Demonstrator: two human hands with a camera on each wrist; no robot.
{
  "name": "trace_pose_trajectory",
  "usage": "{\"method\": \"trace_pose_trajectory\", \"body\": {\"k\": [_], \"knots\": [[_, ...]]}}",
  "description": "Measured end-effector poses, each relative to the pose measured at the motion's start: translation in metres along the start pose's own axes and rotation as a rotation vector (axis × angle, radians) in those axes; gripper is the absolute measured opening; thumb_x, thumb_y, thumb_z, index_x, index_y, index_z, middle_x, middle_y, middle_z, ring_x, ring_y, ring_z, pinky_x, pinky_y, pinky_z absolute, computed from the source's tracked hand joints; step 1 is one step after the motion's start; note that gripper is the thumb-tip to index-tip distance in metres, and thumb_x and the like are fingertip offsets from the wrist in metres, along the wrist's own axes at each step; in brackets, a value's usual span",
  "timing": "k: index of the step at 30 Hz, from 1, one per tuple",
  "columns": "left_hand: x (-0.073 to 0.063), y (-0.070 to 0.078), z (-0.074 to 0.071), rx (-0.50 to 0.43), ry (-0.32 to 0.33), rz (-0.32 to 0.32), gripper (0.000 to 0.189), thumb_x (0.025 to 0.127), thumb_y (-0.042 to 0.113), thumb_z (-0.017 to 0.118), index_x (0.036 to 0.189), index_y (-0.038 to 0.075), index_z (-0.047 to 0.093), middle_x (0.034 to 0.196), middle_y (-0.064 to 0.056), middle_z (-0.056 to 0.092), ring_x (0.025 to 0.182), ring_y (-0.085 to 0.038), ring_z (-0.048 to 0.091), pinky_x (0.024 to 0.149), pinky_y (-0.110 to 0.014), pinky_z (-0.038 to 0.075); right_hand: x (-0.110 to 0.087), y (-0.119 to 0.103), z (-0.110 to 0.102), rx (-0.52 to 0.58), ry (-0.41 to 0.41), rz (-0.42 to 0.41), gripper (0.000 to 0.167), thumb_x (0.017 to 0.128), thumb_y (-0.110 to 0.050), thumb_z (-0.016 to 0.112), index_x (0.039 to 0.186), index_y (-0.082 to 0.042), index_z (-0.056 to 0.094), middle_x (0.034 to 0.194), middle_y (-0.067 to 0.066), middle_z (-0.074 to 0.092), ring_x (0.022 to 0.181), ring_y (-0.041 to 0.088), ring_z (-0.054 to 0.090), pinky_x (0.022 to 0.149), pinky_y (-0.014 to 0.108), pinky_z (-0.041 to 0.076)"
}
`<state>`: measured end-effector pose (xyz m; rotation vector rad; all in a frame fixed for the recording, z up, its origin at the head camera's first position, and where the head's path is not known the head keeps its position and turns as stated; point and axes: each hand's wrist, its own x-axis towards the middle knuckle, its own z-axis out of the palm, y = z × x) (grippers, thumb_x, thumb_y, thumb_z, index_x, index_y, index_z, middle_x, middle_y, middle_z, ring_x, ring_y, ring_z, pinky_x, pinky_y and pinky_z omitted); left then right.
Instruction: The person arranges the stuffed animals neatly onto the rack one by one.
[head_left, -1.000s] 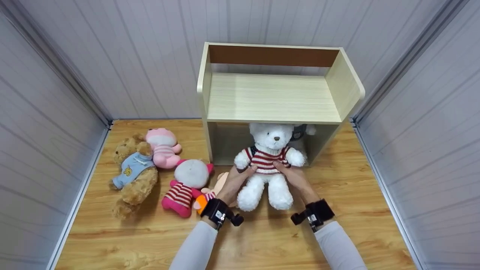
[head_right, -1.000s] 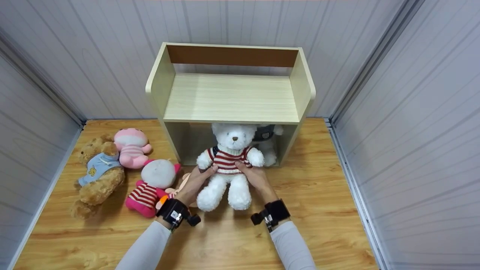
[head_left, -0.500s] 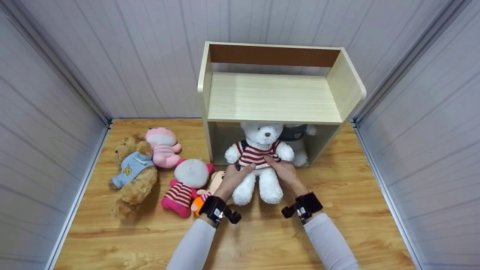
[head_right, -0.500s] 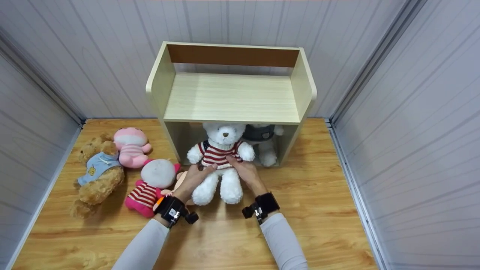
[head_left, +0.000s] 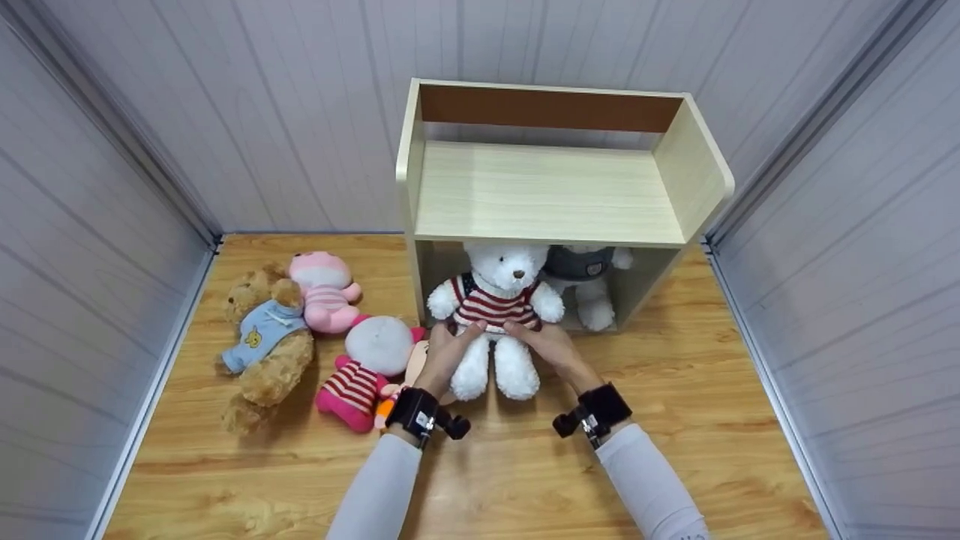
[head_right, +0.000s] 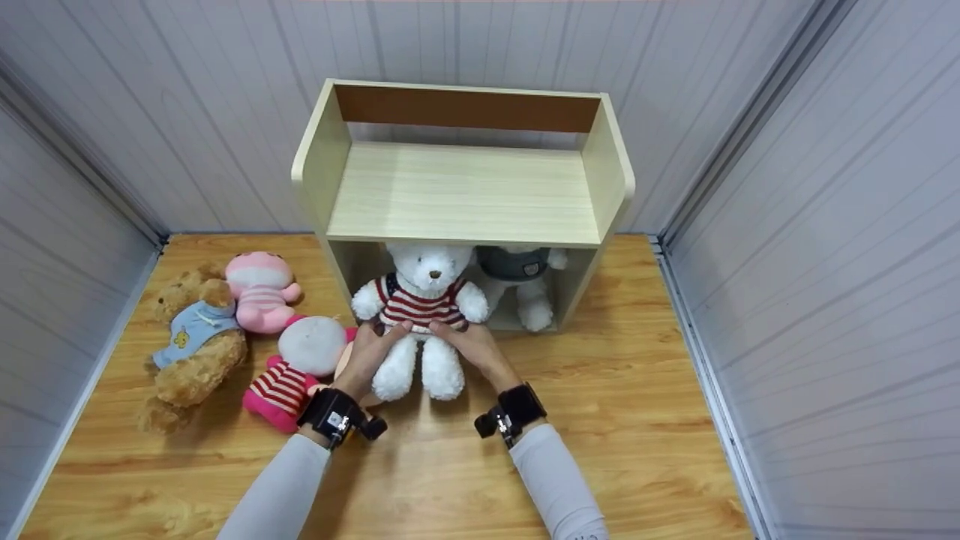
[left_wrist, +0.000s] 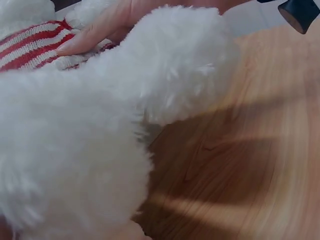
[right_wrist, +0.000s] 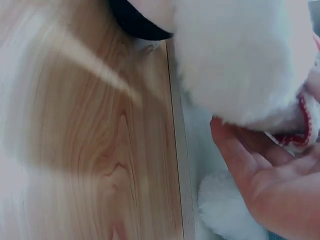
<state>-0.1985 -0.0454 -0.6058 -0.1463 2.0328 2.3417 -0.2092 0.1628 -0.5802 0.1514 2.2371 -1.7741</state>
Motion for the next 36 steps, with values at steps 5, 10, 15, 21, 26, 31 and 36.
{"method": "trace_pose_trajectory", "body": {"k": [5,10,15,21,26,31,36], "knots": [[0.000,-0.003,-0.001,0.016,-0.014,-0.006,0.053,0.091,0.028,0.080,0.132,0.001,0.060,0.128,-0.012,0.067,0.123,-0.027,0.060,0.113,-0.041,0.041,0.008,-0.001,0.009,0.099,0.058,-0.080,0.060,0.085,-0.028,0.085,0.133,0.000,0.063,0.130,0.016,0.067,0.122,0.032,0.060,0.112,0.044,0.043],[0.000,-0.004,0.000,-0.004,-0.043,0.021,0.060,0.093,0.024,0.078,0.143,0.003,0.052,0.142,-0.014,0.060,0.135,-0.027,0.053,0.118,-0.039,0.036,0.019,-0.004,0.011,0.157,0.106,-0.116,0.049,0.088,-0.018,0.082,0.130,0.001,0.064,0.127,0.015,0.068,0.120,0.030,0.060,0.111,0.042,0.043],[0.002,-0.009,0.001,-0.050,-0.078,0.100,0.068,0.095,0.004,0.070,0.154,-0.003,0.037,0.157,-0.023,0.043,0.148,-0.035,0.037,0.124,-0.041,0.028,0.032,-0.008,0.007,0.177,0.164,-0.124,0.054,0.091,-0.016,0.079,0.137,0.001,0.057,0.136,0.018,0.062,0.129,0.032,0.054,0.115,0.043,0.038],[0.002,-0.012,0.001,0.036,-0.091,0.165,0.064,0.096,0.000,0.066,0.154,-0.001,0.042,0.157,-0.022,0.045,0.148,-0.036,0.038,0.124,-0.048,0.027,0.046,-0.012,0.004,0.154,0.226,-0.095,0.058,0.093,-0.020,0.077,0.141,0.002,0.054,0.141,0.020,0.058,0.133,0.032,0.051,0.117,0.041,0.037],[-0.002,-0.010,0.002,0.166,-0.046,0.134,0.049,0.098,0.008,0.065,0.146,0.003,0.056,0.151,-0.017,0.054,0.144,-0.032,0.044,0.121,-0.046,0.032,0.053,-0.016,0.001,0.154,0.242,-0.066,0.062,0.095,-0.025,0.075,0.146,0.001,0.050,0.145,0.020,0.055,0.137,0.033,0.048,0.118,0.041,0.036],[-0.005,-0.005,0.006,0.161,-0.038,0.101,0.041,0.098,0.005,0.064,0.138,-0.002,0.062,0.147,-0.022,0.055,0.143,-0.036,0.043,0.122,-0.047,0.030,0.059,-0.020,0.000,0.152,0.243,-0.036,0.062,0.097,-0.027,0.073,0.147,0.000,0.049,0.148,0.018,0.053,0.141,0.033,0.045,0.120,0.041,0.033],[0.001,-0.011,0.006,0.147,-0.046,0.079,0.039,0.098,0.006,0.063,0.136,-0.002,0.064,0.152,-0.025,0.048,0.147,-0.039,0.037,0.123,-0.048,0.026,0.065,-0.023,0.000,0.132,0.234,-0.016,0.060,0.096,-0.029,0.073,0.143,0.002,0.053,0.145,0.019,0.055,0.138,0.034,0.047,0.120,0.042,0.034]]}}
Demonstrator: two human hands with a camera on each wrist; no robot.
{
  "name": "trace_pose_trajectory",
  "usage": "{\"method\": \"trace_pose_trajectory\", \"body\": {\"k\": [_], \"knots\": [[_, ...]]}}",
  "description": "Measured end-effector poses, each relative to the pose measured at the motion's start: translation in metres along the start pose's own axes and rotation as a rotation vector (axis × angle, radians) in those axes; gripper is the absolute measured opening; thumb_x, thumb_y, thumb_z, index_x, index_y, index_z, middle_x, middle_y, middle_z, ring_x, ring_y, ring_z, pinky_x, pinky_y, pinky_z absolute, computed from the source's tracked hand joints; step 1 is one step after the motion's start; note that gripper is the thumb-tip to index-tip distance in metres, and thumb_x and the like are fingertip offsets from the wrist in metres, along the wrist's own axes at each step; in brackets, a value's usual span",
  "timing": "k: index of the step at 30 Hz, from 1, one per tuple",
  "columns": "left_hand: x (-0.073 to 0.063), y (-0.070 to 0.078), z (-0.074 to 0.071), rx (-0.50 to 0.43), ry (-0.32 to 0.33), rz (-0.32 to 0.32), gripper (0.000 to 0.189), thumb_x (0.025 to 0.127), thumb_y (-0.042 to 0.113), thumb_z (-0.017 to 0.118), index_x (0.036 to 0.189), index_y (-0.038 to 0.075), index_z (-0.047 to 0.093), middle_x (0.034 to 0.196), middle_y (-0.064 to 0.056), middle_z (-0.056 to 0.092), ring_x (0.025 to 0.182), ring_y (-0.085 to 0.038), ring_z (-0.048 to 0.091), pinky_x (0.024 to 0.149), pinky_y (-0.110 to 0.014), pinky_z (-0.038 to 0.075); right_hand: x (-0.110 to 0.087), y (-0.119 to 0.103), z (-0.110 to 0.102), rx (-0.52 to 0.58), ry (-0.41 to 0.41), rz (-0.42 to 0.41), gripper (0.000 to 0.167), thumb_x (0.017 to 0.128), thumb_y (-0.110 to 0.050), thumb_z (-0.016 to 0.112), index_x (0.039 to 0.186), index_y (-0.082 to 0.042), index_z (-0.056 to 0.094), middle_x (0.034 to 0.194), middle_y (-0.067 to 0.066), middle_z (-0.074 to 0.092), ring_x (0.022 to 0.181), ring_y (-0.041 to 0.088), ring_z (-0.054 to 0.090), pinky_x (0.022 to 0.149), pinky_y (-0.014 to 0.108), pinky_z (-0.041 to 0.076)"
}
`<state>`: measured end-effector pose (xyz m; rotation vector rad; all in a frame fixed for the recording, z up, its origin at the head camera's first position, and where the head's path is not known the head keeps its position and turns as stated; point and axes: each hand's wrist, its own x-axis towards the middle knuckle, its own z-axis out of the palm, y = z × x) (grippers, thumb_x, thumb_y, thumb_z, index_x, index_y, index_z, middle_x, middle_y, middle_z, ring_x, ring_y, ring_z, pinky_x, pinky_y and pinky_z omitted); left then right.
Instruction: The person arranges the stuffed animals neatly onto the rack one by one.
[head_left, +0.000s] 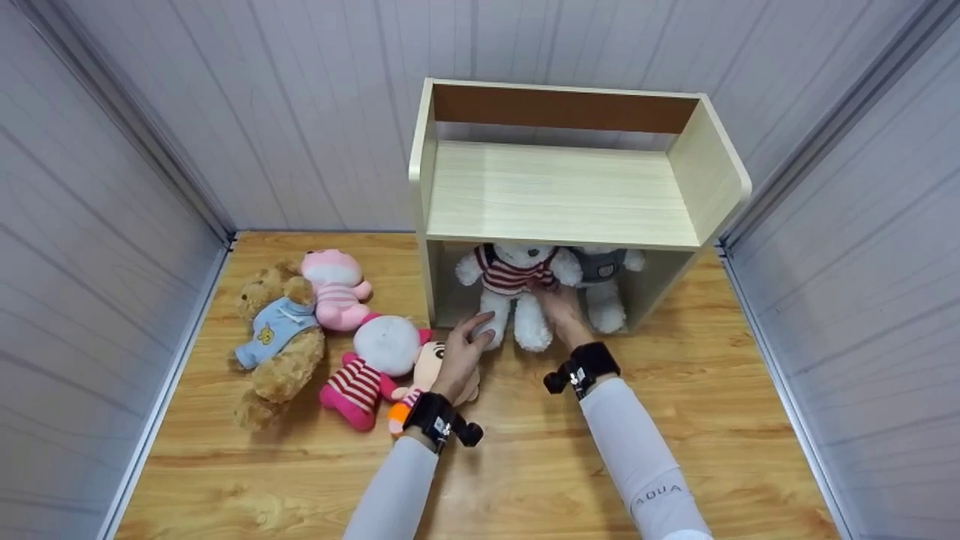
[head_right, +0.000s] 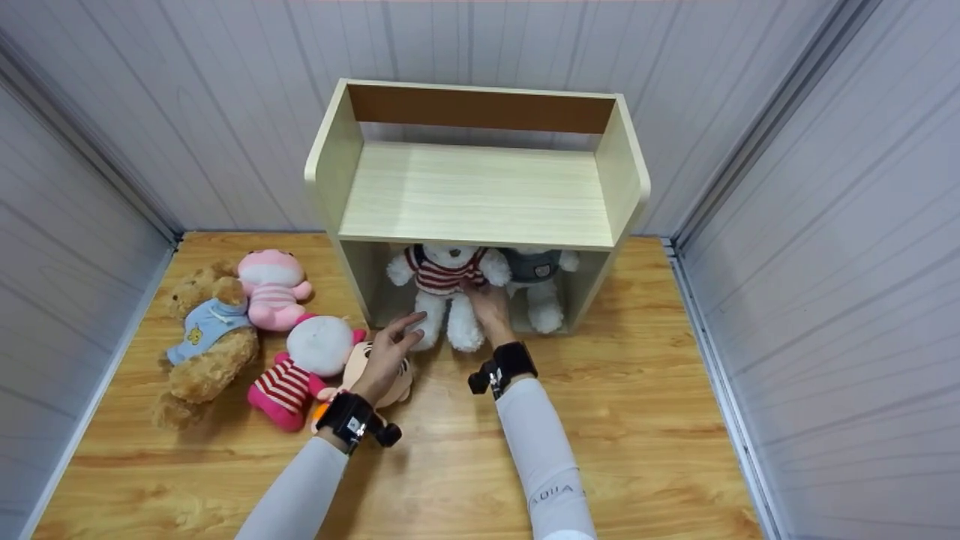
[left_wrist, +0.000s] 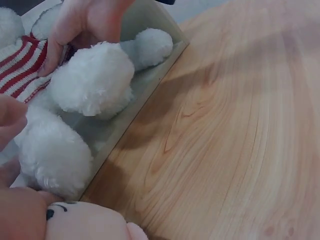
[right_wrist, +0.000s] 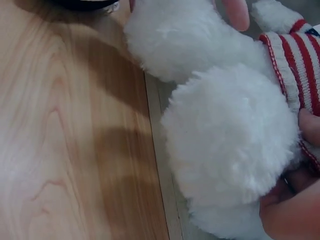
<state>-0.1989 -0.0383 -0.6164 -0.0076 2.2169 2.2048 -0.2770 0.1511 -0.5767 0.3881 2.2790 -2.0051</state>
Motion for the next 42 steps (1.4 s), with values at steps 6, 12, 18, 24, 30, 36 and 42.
{"method": "trace_pose_trajectory", "body": {"k": [6,12,18,24,30,36,42], "knots": [[0.002,-0.001,0.001,-0.036,0.016,-0.025,0.039,0.099,0.010,0.062,0.136,-0.004,0.064,0.154,-0.027,0.044,0.148,-0.040,0.033,0.123,-0.048,0.027,0.006,-0.003,0.001,-0.052,-0.011,0.063,0.067,0.098,-0.038,0.069,0.147,0.002,0.049,0.150,0.019,0.050,0.134,0.031,0.048,0.117,0.037,0.037],[0.003,0.000,0.001,-0.089,0.004,-0.091,0.043,0.104,0.017,0.056,0.138,-0.009,0.060,0.152,-0.027,0.048,0.149,-0.038,0.035,0.124,-0.045,0.025,0.014,-0.010,-0.008,-0.188,-0.043,0.140,0.061,0.097,-0.053,0.065,0.129,-0.001,0.061,0.105,0.009,0.062,0.082,0.022,0.056,0.086,0.035,0.049],[0.007,0.000,0.000,-0.111,-0.026,-0.095,0.046,0.106,0.018,0.053,0.139,-0.014,0.055,0.147,-0.025,0.054,0.146,-0.036,0.040,0.123,-0.044,0.028,0.020,-0.012,-0.015,-0.227,-0.107,0.144,0.048,0.097,-0.058,0.063,0.101,-0.010,0.062,0.067,-0.001,0.052,0.064,0.018,0.054,0.092,0.037,0.048],[0.008,-0.003,-0.001,-0.107,-0.036,-0.118,0.046,0.106,0.018,0.054,0.141,-0.011,0.055,0.150,-0.023,0.052,0.148,-0.035,0.037,0.124,-0.043,0.027,0.022,-0.008,-0.016,-0.218,-0.112,0.150,0.049,0.099,-0.056,0.062,0.106,-0.007,0.062,0.078,0.001,0.053,0.070,0.017,0.054,0.095,0.037,0.047],[0.007,-0.004,-0.001,-0.071,-0.047,-0.108,0.047,0.105,0.018,0.055,0.144,-0.008,0.054,0.153,-0.024,0.049,0.150,-0.035,0.034,0.124,-0.044,0.026,0.026,-0.003,-0.014,-0.188,-0.101,0.127,0.043,0.100,-0.051,0.063,0.082,-0.012,0.058,0.062,-0.002,0.050,0.056,0.014,0.049,0.066,0.029,0.047],[0.005,-0.003,-0.003,-0.007,-0.065,-0.090,0.044,0.104,0.013,0.055,0.144,-0.003,0.057,0.152,-0.023,0.051,0.143,-0.033,0.044,0.119,-0.044,0.034,0.033,-0.003,-0.014,-0.230,-0.062,0.075,0.038,0.101,-0.043,0.064,0.082,-0.011,0.060,0.058,-0.005,0.048,0.052,0.011,0.047,0.055,0.024,0.043],[0.003,-0.003,-0.007,0.008,-0.082,-0.109,0.045,0.102,0.008,0.054,0.145,-0.002,0.056,0.147,-0.022,0.055,0.130,-0.030,0.051,0.109,-0.040,0.041,0.036,-0.005,-0.011,-0.205,-0.050,0.122,0.052,0.100,-0.043,0.065,0.128,0.000,0.065,0.097,0.008,0.061,0.077,0.016,0.053,0.072,0.027,0.047]]}}
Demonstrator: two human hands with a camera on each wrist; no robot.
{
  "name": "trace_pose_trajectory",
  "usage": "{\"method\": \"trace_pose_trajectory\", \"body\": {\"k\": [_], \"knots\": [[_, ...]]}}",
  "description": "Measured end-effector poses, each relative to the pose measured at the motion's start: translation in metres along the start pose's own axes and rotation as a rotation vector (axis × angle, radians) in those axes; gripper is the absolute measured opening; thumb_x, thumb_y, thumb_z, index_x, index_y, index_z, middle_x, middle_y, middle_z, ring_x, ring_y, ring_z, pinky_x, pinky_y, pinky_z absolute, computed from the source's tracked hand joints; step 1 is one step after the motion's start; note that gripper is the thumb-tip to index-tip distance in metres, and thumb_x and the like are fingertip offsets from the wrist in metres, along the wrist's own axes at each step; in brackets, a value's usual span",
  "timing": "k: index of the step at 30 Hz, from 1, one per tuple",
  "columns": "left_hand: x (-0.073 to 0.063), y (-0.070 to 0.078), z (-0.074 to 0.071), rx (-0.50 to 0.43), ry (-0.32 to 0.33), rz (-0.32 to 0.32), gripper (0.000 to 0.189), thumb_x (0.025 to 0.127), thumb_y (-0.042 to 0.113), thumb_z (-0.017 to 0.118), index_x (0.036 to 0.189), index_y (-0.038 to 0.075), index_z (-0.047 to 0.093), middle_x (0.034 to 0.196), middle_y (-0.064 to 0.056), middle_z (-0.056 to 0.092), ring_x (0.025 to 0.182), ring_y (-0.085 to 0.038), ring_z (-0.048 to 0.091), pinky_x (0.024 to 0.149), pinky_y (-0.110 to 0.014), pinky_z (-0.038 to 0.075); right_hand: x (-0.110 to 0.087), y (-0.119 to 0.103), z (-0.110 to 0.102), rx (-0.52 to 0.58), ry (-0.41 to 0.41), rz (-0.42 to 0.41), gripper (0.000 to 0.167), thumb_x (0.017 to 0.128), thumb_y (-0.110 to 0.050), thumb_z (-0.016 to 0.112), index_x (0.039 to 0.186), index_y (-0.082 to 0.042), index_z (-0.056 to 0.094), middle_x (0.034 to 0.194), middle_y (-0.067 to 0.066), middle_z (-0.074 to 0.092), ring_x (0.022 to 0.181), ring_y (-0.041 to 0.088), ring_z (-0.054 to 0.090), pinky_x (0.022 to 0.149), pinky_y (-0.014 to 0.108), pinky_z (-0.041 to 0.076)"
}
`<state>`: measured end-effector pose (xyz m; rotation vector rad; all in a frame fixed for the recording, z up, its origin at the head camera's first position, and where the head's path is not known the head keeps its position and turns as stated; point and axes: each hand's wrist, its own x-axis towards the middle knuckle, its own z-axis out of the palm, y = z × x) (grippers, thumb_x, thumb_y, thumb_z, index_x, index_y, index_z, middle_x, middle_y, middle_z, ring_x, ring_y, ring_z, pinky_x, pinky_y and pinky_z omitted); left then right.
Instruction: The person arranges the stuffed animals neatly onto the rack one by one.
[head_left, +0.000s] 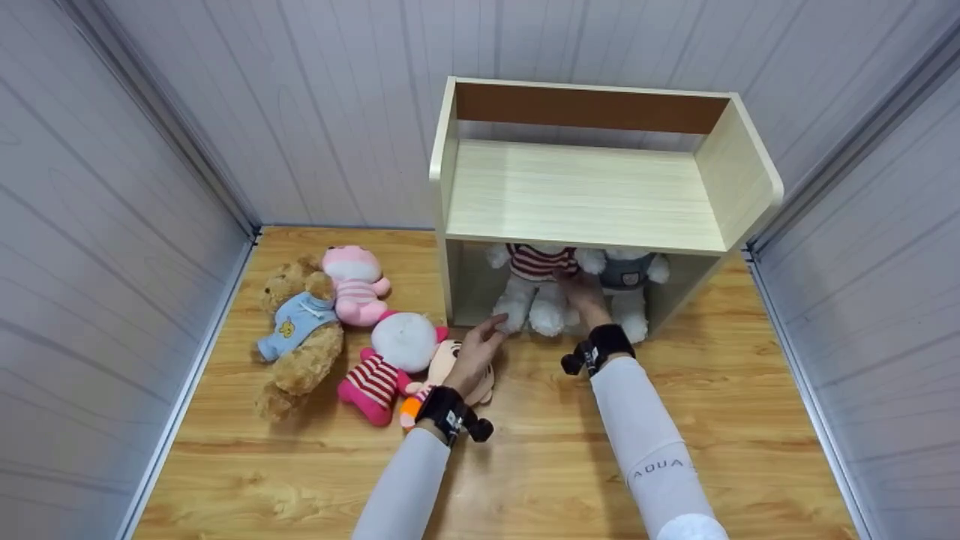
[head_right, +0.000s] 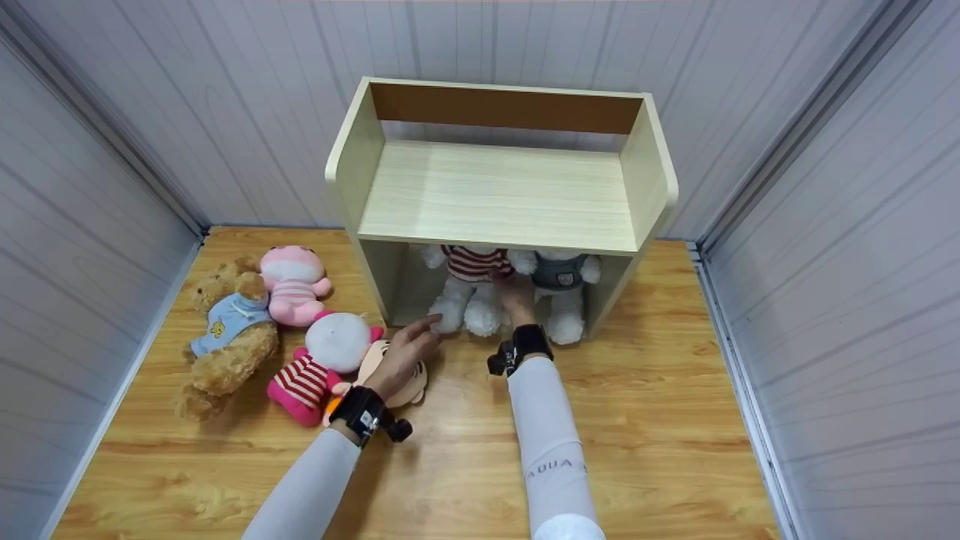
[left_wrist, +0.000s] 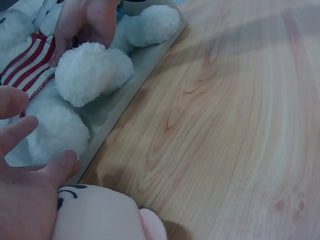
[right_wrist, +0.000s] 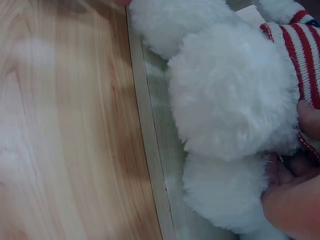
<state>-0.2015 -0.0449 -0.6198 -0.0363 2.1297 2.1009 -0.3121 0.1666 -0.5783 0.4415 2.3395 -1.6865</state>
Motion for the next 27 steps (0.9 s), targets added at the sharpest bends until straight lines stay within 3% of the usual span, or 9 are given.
{"method": "trace_pose_trajectory", "body": {"k": [2,4,6,8,11,15,21,24,27], "knots": [[0.001,0.000,0.001,-0.008,-0.007,-0.006,0.046,0.102,0.009,0.054,0.146,-0.004,0.055,0.149,-0.023,0.054,0.135,-0.030,0.049,0.113,-0.040,0.040,-0.001,0.001,-0.001,-0.012,0.011,-0.021,0.047,0.100,-0.043,0.067,0.121,-0.001,0.068,0.097,0.006,0.062,0.079,0.016,0.054,0.072,0.026,0.046],[0.001,-0.001,0.002,-0.028,-0.013,-0.013,0.047,0.102,0.009,0.054,0.147,-0.005,0.053,0.150,-0.024,0.052,0.137,-0.029,0.047,0.115,-0.041,0.038,-0.003,0.003,0.000,-0.017,0.023,-0.069,0.039,0.099,-0.041,0.068,0.097,-0.002,0.067,0.079,0.004,0.057,0.069,0.016,0.051,0.063,0.026,0.043],[0.002,-0.002,0.002,-0.042,-0.015,-0.019,0.047,0.103,0.010,0.054,0.148,-0.005,0.052,0.148,-0.025,0.054,0.134,-0.029,0.050,0.113,-0.039,0.040,-0.006,0.005,0.001,-0.056,0.049,-0.132,0.040,0.099,-0.040,0.068,0.078,-0.007,0.057,0.065,0.000,0.048,0.060,0.016,0.046,0.055,0.027,0.039],[0.002,-0.002,0.002,-0.055,-0.018,-0.028,0.048,0.104,0.011,0.054,0.149,-0.004,0.051,0.145,-0.025,0.056,0.127,-0.026,0.053,0.107,-0.035,0.043,-0.009,0.008,0.003,-0.093,0.080,-0.203,0.041,0.100,-0.038,0.068,0.075,-0.011,0.049,0.062,-0.002,0.044,0.059,0.016,0.045,0.053,0.028,0.037],[0.003,-0.004,0.001,-0.061,-0.025,-0.034,0.049,0.104,0.012,0.053,0.151,-0.003,0.049,0.141,-0.025,0.058,0.118,-0.024,0.054,0.100,-0.031,0.045,-0.017,0.013,0.004,-0.175,0.148,-0.308,0.031,0.099,-0.036,0.069,0.095,-0.008,0.055,0.076,0.002,0.057,0.072,0.020,0.056,0.065,0.032,0.046],[0.002,-0.004,0.000,-0.072,-0.028,-0.039,0.050,0.103,0.010,0.053,0.151,-0.003,0.048,0.147,-0.024,0.054,0.119,-0.024,0.054,0.100,-0.031,0.045,-0.031,0.026,0.004,-0.289,0.228,-0.491,0.038,0.098,-0.028,0.072,0.124,-0.002,0.059,0.101,0.013,0.070,0.095,0.030,0.066,0.084,0.045,0.055],[0.002,-0.002,-0.001,-0.063,-0.020,-0.022,0.051,0.102,0.011,0.054,0.151,-0.003,0.049,0.154,-0.024,0.048,0.137,-0.031,0.047,0.116,-0.043,0.037,-0.046,0.048,0.003,-0.588,0.190,-0.887,0.040,0.091,-0.026,0.081,0.119,0.000,0.069,0.110,0.018,0.069,0.097,0.035,0.065,0.081,0.049,0.056],[0.002,-0.002,0.001,-0.068,-0.024,-0.022,0.050,0.103,0.011,0.054,0.151,-0.003,0.049,0.156,-0.024,0.045,0.143,-0.032,0.041,0.120,-0.044,0.033,-0.050,0.056,0.002,-0.742,0.120,-0.977,0.055,0.088,-0.036,0.083,0.129,-0.004,0.067,0.127,0.019,0.066,0.114,0.038,0.062,0.094,0.054,0.053],[0.002,-0.002,0.003,-0.072,-0.033,-0.024,0.050,0.103,0.011,0.054,0.151,-0.004,0.048,0.158,-0.023,0.042,0.147,-0.032,0.037,0.122,-0.044,0.031,-0.050,0.065,0.000,-0.821,0.137,-1.041,0.059,0.085,-0.036,0.086,0.133,-0.007,0.067,0.134,0.021,0.064,0.123,0.041,0.059,0.098,0.060,0.051]]}}
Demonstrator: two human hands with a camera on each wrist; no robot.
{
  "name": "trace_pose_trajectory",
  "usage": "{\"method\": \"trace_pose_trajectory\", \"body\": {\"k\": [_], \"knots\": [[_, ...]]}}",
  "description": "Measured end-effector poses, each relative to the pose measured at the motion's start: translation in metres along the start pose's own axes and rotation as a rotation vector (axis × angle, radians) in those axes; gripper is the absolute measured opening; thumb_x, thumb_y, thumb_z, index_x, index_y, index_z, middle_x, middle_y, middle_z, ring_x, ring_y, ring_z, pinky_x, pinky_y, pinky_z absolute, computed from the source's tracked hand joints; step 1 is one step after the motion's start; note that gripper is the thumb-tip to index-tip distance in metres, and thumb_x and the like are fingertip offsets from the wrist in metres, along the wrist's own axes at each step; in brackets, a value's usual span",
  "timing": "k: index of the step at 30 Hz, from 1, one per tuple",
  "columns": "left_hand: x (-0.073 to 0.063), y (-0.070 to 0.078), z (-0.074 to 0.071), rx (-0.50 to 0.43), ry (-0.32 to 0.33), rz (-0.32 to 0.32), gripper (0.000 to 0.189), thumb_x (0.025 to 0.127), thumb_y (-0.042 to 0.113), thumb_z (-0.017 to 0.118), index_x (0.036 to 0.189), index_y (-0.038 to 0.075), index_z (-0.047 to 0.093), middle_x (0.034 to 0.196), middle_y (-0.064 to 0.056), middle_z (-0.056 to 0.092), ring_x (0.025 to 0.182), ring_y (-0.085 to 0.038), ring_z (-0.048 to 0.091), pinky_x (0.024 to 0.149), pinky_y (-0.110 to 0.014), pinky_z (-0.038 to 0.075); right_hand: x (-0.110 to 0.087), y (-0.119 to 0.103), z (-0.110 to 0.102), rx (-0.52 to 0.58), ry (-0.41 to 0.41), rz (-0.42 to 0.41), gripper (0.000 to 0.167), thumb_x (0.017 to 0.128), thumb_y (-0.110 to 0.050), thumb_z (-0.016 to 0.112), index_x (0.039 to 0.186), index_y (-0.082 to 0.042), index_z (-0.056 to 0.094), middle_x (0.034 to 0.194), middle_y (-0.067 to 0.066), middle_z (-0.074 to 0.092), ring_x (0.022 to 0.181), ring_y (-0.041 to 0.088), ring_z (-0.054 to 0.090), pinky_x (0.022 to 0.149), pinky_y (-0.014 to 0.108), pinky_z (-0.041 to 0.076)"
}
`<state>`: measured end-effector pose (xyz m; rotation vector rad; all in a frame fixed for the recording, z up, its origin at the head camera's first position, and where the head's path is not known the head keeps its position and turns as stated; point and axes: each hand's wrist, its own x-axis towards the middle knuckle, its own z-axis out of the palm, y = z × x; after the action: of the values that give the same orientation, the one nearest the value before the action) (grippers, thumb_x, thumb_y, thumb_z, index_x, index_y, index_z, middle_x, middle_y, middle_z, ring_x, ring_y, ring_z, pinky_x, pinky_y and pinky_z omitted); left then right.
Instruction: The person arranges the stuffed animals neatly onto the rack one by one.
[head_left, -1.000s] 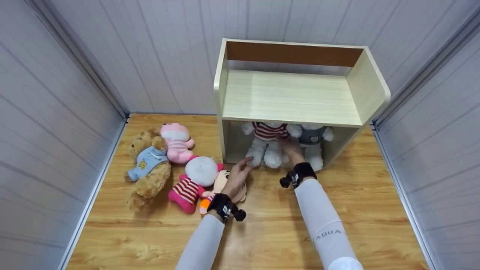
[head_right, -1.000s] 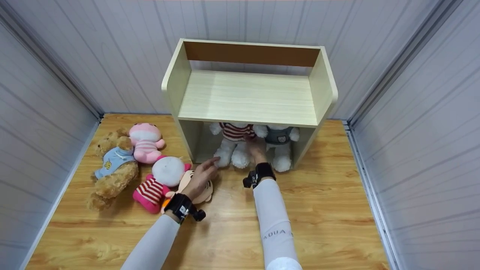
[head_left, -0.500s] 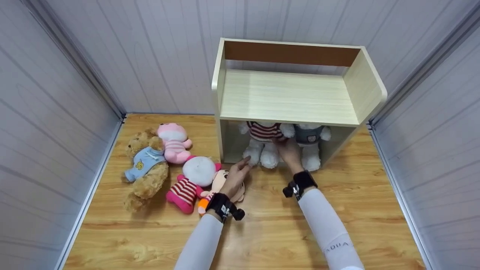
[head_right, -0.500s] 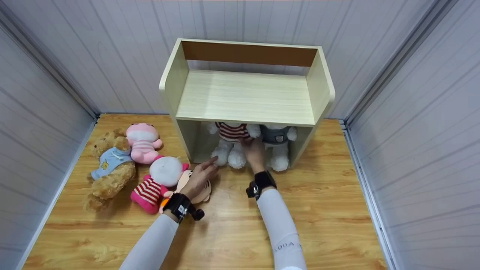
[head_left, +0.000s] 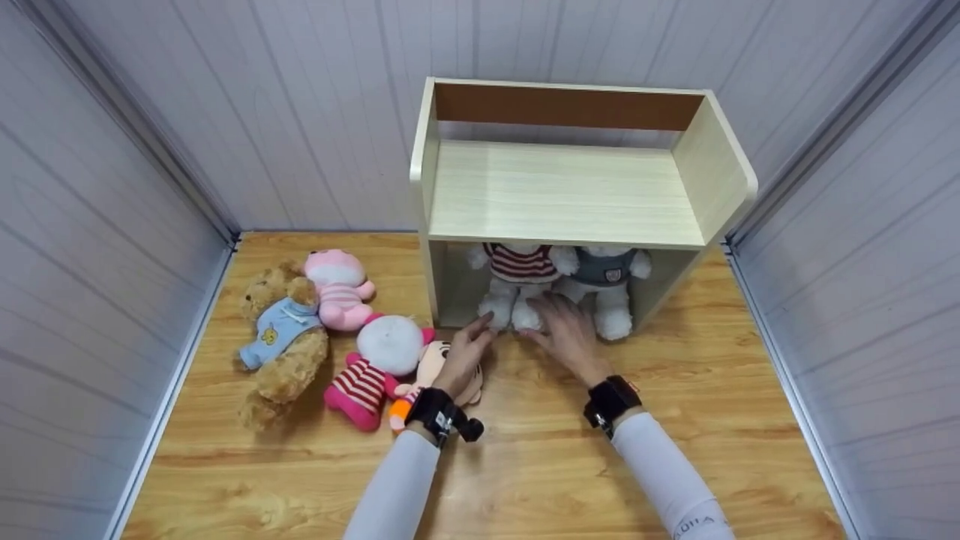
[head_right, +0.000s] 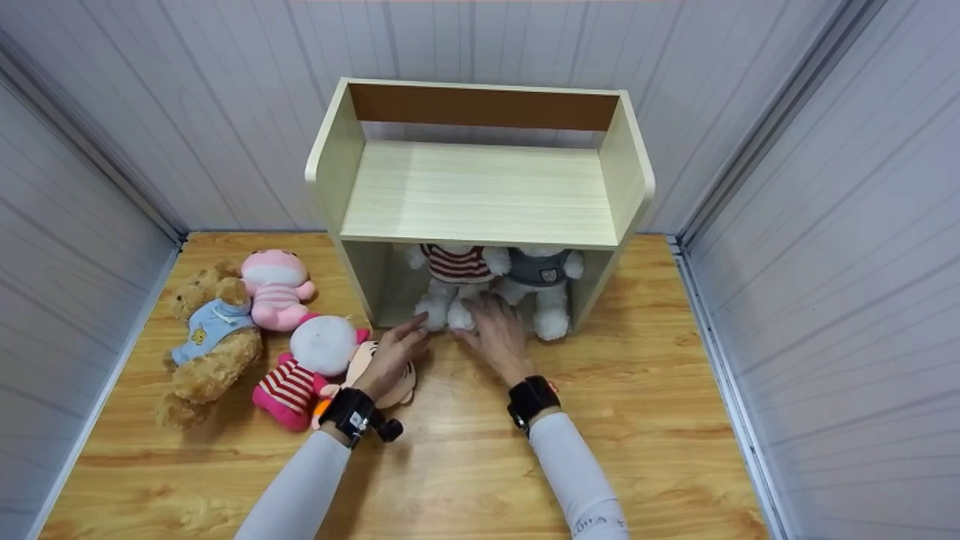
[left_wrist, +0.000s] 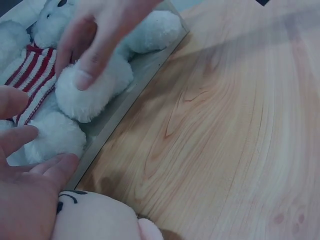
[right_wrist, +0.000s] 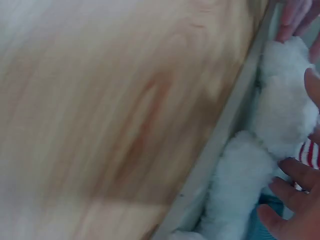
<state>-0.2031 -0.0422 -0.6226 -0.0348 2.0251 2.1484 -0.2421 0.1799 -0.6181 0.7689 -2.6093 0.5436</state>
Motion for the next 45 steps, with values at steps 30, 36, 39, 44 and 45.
{"method": "trace_pose_trajectory", "body": {"k": [30,36,39,44,45], "knots": [[-0.004,0.002,0.009,0.007,-0.010,-0.010,0.052,0.100,0.008,0.055,0.150,-0.004,0.049,0.163,-0.027,0.032,0.147,-0.034,0.035,0.118,-0.044,0.035,-0.017,0.011,0.001,-0.195,0.002,0.186,0.045,0.091,-0.031,0.080,0.134,-0.022,0.070,0.129,0.020,0.062,0.121,0.047,0.056,0.103,0.075,0.039],[-0.006,0.004,0.010,0.026,0.003,-0.013,0.051,0.100,0.010,0.055,0.149,-0.003,0.051,0.151,-0.028,0.048,0.131,-0.027,0.050,0.105,-0.034,0.046,-0.017,0.009,0.004,-0.181,-0.028,0.203,0.047,0.093,-0.033,0.076,0.138,-0.021,0.067,0.135,0.021,0.059,0.127,0.050,0.052,0.107,0.078,0.031],[-0.006,0.005,0.012,-0.019,-0.004,-0.025,0.051,0.101,0.008,0.054,0.150,-0.003,0.049,0.151,-0.027,0.048,0.119,-0.029,0.053,0.095,-0.034,0.048,-0.018,0.008,0.004,-0.154,-0.048,0.205,0.051,0.093,-0.038,0.074,0.141,-0.020,0.065,0.139,0.021,0.057,0.132,0.052,0.049,0.109,0.078,0.029],[-0.006,0.006,0.016,-0.116,-0.025,-0.041,0.054,0.102,0.008,0.054,0.153,-0.002,0.045,0.156,-0.025,0.040,0.128,-0.034,0.047,0.106,-0.045,0.043,-0.019,0.006,0.003,-0.112,-0.029,0.164,0.055,0.092,-0.039,0.075,0.140,-0.014,0.064,0.142,0.022,0.058,0.133,0.052,0.049,0.109,0.076,0.031],[-0.007,0.007,0.017,-0.119,-0.026,-0.037,0.054,0.102,0.008,0.055,0.154,-0.002,0.045,0.158,-0.025,0.039,0.134,-0.032,0.045,0.111,-0.046,0.040,-0.020,0.006,0.003,-0.104,-0.023,0.162,0.055,0.092,-0.039,0.075,0.140,-0.013,0.064,0.142,0.022,0.057,0.133,0.052,0.049,0.109,0.076,0.032]]}}
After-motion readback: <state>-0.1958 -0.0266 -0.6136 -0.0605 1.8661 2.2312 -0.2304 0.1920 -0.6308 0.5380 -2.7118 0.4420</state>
